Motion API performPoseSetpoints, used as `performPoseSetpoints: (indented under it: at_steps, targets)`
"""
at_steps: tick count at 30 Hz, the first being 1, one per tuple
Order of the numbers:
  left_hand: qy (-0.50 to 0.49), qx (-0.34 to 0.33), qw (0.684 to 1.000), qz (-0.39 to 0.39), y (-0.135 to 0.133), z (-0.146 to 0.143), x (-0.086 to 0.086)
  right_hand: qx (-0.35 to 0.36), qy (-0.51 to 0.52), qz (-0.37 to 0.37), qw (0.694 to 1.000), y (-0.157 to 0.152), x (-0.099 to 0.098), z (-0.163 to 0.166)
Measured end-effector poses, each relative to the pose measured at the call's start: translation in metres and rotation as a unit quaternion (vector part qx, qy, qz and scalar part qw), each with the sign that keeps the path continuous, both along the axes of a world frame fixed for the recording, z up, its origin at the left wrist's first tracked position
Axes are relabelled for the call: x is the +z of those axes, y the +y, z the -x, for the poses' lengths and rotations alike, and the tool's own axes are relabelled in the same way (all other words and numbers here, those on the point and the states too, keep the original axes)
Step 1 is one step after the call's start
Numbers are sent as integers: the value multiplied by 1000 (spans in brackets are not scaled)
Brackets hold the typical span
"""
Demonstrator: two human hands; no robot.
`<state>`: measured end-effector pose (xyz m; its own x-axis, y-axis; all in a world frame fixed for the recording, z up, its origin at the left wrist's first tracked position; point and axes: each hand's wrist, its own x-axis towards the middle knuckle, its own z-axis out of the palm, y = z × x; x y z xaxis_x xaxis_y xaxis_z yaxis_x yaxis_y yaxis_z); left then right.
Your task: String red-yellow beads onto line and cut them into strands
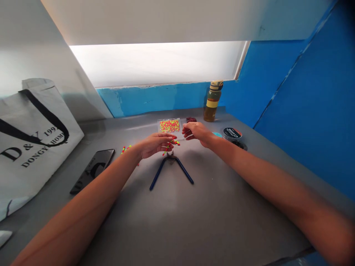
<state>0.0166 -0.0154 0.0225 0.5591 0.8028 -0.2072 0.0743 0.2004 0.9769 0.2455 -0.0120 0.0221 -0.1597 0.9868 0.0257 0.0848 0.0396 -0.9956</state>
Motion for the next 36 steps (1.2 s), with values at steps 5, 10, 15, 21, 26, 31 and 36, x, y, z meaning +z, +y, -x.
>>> performPoseSetpoints:
  at_steps: [5, 10, 15, 21, 26, 31, 36]
  targets:
    - [-17, 6, 1000, 4, -1, -2, 0, 9, 12, -19, 1000, -1, 1, 1]
    - [5, 12, 1000, -3, -4, -9, -2, 26, 22, -23, 999, -5, 7, 3]
    - [-8, -4, 1000, 8, -5, -5, 2, -4, 14, -43, 999, 3, -2, 2]
    - [39, 63, 997, -25, 1, -3, 5, -23, -92, -71, 993, 15, -13, -2]
    - [-80, 78, 994, -15, -6, -17, 7, -70, 7, -176, 982, -14, 15, 12]
    - [-143, 6, 989, 40, -15, -28, 10, 195, 59, 5, 979, -38, 27, 25]
    - [-125, 30, 985, 114, -8, -15, 12, 86, -36, -97, 991, -15, 14, 9]
